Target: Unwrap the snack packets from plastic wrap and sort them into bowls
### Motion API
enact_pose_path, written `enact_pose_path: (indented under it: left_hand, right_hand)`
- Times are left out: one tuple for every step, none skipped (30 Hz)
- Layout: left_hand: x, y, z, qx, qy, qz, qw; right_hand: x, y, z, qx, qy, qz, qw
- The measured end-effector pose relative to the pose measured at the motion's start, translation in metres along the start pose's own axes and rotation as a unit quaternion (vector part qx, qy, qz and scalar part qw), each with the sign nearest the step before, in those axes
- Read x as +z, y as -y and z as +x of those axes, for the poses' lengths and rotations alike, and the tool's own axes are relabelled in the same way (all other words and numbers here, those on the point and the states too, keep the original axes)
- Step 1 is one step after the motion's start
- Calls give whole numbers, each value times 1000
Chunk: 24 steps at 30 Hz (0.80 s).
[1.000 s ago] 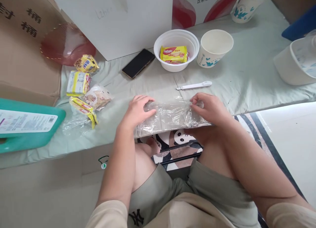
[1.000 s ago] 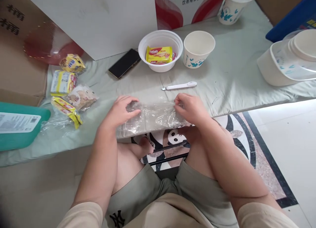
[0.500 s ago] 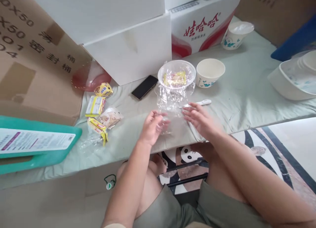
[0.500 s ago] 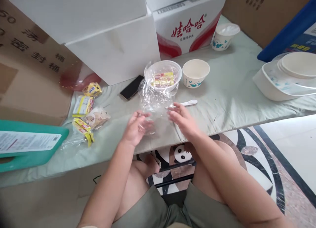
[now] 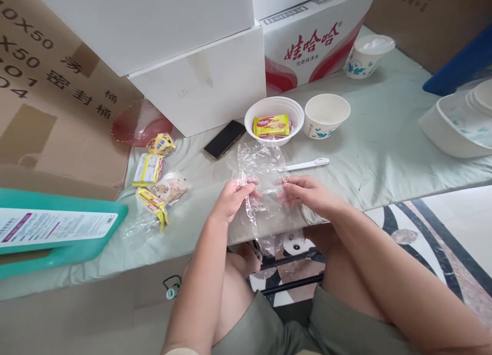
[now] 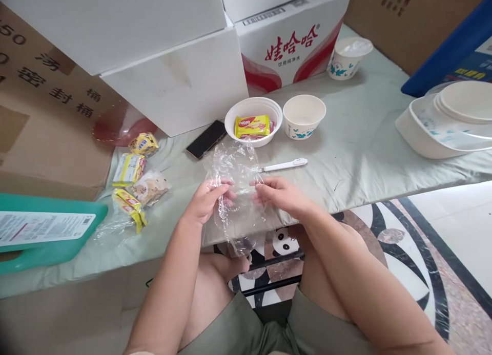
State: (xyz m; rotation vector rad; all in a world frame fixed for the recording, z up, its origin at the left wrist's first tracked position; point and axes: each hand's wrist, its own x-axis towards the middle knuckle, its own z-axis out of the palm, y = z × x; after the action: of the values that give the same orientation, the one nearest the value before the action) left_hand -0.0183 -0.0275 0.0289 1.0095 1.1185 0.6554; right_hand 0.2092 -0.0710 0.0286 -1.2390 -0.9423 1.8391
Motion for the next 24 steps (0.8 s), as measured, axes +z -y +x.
enact_pose_path:
  left_hand:
    - [-2,0,-1,-1,3,26,1000]
    - [-4,0,-2,-7,18,49,999]
    - [-7,-1,-4,-16,47,69,996]
    - [-10,-2,-6,-25,83,86,993]
    - [-13,-3,-8,-34,118,99,988]
    - [-16,-5,-10,-41,145,107,983]
    - [-19,-6,-12,-45,159,112,980]
    - [-22,-7,-14,-45,159,113,980]
    - [-24,-7,-15,-41,148,109,982]
    - [-25,-7,-17,-33,133,101,985]
    - [-26,-8,-17,-21,117,86,989]
    - [-26,-7,-18,-8,105,70,992]
    - [-26,-7,-18,6,99,53,994]
    - [-26,-7,-18,18,99,39,994]
    - [-26,-6,-17,28,102,30,994]
    - [-26,-5,-16,37,107,25,993]
    - [-25,-4,-15,47,108,23,993]
    - [-25,-3,-13,56,104,22,993]
    - [-25,-2,-11,69,95,21,993]
    - [-24,-1,-9,84,82,24,993]
    - [-24,0,-6,101,67,30,992]
    - [-24,0,-4,114,51,39,991]
    - [-24,1,-2,123,37,50,991]
    - [-24,1,0,126,23,60,990]
  right_hand:
    - [-2,1,1,3,4,-21,1000]
    - [-3,1,2,8,11,-41,999]
    - [-4,2,3,13,19,-56,998]
    - [-4,2,5,18,26,-67,997]
    - [-3,1,7,20,33,-78,996]
    - [-2,0,9,22,39,-88,995]
    - [-1,0,12,20,42,-96,994]
    - [1,-1,14,14,43,-102,994]
    - [3,-2,16,1,39,-106,994]
    - [5,-2,18,-19,31,-108,994]
    - [7,-3,20,-44,21,-108,993]
    - [9,-3,22,-73,9,-109,991]
    - [11,-3,23,-102,-4,-108,989]
    - [13,-3,24,-127,-16,-105,986]
    - [15,-3,26,-148,-28,-97,984]
    - [16,-3,27,-166,-42,-87,981]
    - [17,-4,28,-179,-56,-77,979]
    - [18,-4,29,-188,-71,-70,977]
    - [18,-5,31,-194,-82,-72,975]
    - [17,-5,32,-196,-95,-81,973]
    - [15,-6,33,-194,-109,-95,970]
    - [14,-7,34,-189,-123,-111,968]
    - [12,-8,35,-183,-138,-121,966]
    - [9,-9,36,-180,-155,-123,964]
